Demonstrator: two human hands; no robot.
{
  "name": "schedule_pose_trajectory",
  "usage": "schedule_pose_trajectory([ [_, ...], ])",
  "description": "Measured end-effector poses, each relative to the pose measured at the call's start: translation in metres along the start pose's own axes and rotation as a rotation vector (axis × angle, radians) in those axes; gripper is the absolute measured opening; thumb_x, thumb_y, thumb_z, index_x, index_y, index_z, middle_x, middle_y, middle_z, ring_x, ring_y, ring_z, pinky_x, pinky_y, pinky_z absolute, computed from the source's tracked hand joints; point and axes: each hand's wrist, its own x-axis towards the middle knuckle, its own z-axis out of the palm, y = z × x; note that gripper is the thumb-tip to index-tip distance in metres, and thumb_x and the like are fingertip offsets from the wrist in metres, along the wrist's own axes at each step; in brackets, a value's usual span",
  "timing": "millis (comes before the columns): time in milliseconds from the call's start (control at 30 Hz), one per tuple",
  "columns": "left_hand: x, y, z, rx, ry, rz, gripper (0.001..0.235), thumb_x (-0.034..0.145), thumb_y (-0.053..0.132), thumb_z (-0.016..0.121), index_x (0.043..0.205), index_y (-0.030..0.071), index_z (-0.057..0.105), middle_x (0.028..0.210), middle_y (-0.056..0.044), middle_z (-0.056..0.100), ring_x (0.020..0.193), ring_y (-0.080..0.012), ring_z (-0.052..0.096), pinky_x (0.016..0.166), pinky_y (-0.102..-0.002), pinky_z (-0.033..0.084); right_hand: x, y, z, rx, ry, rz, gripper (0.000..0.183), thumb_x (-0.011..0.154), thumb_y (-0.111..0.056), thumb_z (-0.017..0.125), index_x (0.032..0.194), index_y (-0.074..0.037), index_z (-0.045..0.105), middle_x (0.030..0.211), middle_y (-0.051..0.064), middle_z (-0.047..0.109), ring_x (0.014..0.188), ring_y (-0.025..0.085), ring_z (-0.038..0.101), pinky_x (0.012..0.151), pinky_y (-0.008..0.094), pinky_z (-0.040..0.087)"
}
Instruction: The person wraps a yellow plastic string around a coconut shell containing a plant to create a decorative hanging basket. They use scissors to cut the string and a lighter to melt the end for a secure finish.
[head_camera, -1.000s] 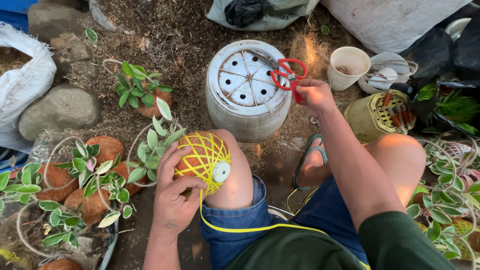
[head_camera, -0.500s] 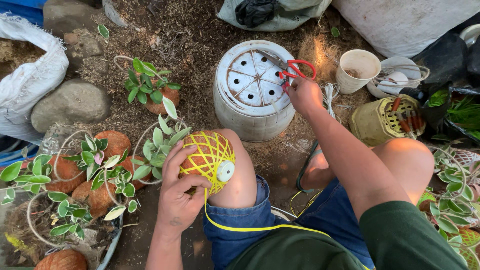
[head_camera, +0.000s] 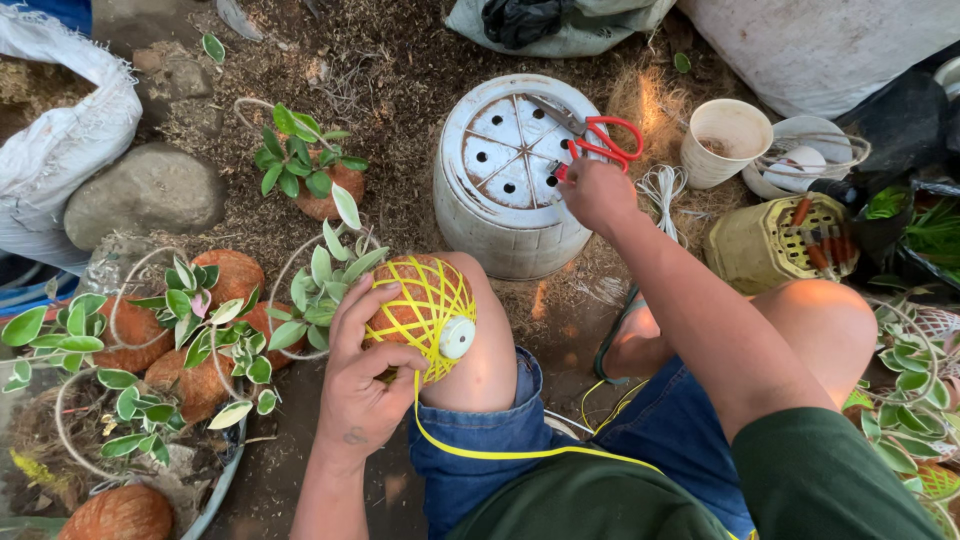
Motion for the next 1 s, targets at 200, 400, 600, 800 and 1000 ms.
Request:
schedule_pose_trajectory([
  [200,0.003,-0.001,0.002,-0.025,-0.003,0.016,0.021,0.066,-0.007,0.071,0.079,0.010,0.070,0.141,-0.010,0.057,0.148,-0.0413,0.041,0.121,-0.050,0.037,0.005,-0.014,0.014,-0.191,-0.194,-0.022,0.040,0.084,-0.026,0.074,0.118,-0.006,0.067,0.113,0.020,0.071,0.108,0.039,0.067,0.089,0.050,0.054],
  [400,0.006,0.000,-0.001,-0.041,0.000,0.009,0.020,0.067,-0.006,0.072,0.079,0.010,0.072,0.141,-0.011,0.057,0.148,-0.0411,0.042,0.122,-0.050,0.036,-0.018,-0.041,-0.003,0.217,-0.076,-0.158,0.035,0.085,-0.020,0.076,0.115,-0.003,0.070,0.107,0.018,0.072,0.100,0.032,0.069,0.087,0.041,0.054],
  [600,0.010,0.002,0.002,-0.047,-0.009,-0.008,0.018,0.069,-0.003,0.071,0.080,0.011,0.072,0.141,-0.011,0.058,0.147,-0.0417,0.042,0.122,-0.051,0.034,-0.148,-0.097,-0.054,1.157,-0.127,-0.411,0.013,0.094,-0.002,0.070,0.106,0.002,0.066,0.096,0.005,0.073,0.087,0.010,0.067,0.079,0.025,0.053],
  [800,0.010,0.004,0.005,-0.042,-0.020,-0.028,0.014,0.071,0.000,0.071,0.080,0.011,0.073,0.141,-0.010,0.059,0.147,-0.0405,0.042,0.123,-0.051,0.033,-0.197,-0.127,-0.064,1.047,-0.039,-0.698,0.016,0.094,-0.002,0.074,0.108,-0.002,0.067,0.104,0.006,0.072,0.096,0.014,0.064,0.089,0.029,0.052],
  [1000,0.011,0.007,0.004,-0.051,-0.023,-0.042,0.014,0.071,0.000,0.071,0.080,0.011,0.073,0.142,-0.009,0.059,0.147,-0.0395,0.042,0.123,-0.050,0.033,-0.197,-0.130,-0.058,0.866,0.043,-0.789,0.015,0.090,-0.004,0.077,0.104,-0.005,0.070,0.100,0.006,0.074,0.088,0.017,0.066,0.081,0.031,0.051],
])
